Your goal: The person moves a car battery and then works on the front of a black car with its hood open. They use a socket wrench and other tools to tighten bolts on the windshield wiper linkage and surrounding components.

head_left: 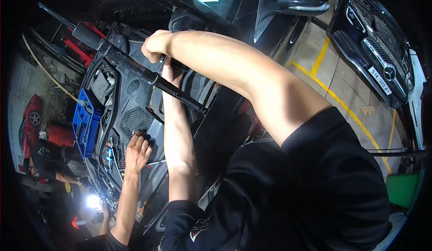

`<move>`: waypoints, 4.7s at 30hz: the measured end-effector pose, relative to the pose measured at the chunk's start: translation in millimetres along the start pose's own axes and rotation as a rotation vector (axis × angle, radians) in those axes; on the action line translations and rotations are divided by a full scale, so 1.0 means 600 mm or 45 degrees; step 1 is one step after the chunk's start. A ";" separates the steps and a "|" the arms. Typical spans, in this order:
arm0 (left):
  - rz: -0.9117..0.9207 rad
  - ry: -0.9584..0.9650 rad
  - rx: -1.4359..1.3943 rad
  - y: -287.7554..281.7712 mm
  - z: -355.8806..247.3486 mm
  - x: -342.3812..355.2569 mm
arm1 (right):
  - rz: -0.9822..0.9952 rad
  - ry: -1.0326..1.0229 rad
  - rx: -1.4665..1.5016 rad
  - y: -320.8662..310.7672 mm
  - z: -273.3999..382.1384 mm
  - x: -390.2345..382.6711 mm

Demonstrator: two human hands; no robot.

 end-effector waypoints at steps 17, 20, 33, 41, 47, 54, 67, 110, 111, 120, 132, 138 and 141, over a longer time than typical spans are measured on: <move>0.147 0.103 0.057 0.007 0.002 0.018 | -0.071 -0.015 -0.168 0.016 -0.001 0.029; 0.151 0.115 0.042 0.019 0.007 0.020 | 0.059 -0.029 -0.210 0.035 -0.012 0.039; 0.260 0.415 0.257 0.001 0.028 0.068 | -0.032 0.110 -0.361 0.002 -0.021 -0.013; 0.234 0.538 0.366 0.012 -0.019 0.030 | -0.137 0.082 -0.369 -0.002 0.013 -0.014; 0.221 0.571 0.414 0.013 -0.026 0.019 | -0.272 0.056 -0.205 -0.023 0.025 -0.032; 0.224 0.609 0.451 0.023 -0.028 0.016 | -0.284 0.102 -0.130 -0.027 0.005 -0.034; 0.219 0.685 0.557 0.029 -0.035 0.008 | -0.263 0.158 -0.206 -0.039 0.009 -0.018; 0.151 0.215 0.132 -0.023 0.010 0.043 | -1.039 0.104 0.290 0.157 -0.057 -0.213; 0.113 0.213 0.195 -0.031 0.008 0.043 | -0.973 0.114 0.414 0.159 -0.068 -0.201; 0.070 0.438 0.309 0.037 -0.023 0.004 | -1.124 0.229 1.459 0.165 -0.168 -0.145; 0.030 0.840 0.441 0.009 -0.049 0.006 | -0.738 0.097 2.599 0.167 -0.128 -0.093; -0.070 0.872 0.914 0.052 -0.040 -0.045 | -0.864 0.142 2.737 0.166 -0.138 -0.097; -0.470 0.699 1.280 0.015 -0.034 -0.036 | -0.973 0.206 2.814 0.172 -0.147 -0.091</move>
Point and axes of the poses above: each hand's wrist, its own x-axis towards the middle knuckle, its own y-axis out of the palm, z = x × y, the point moved 9 cm from there along x, towards the middle knuckle, and after that the axes turned 14 degrees about -z, right-handed, at the moved point
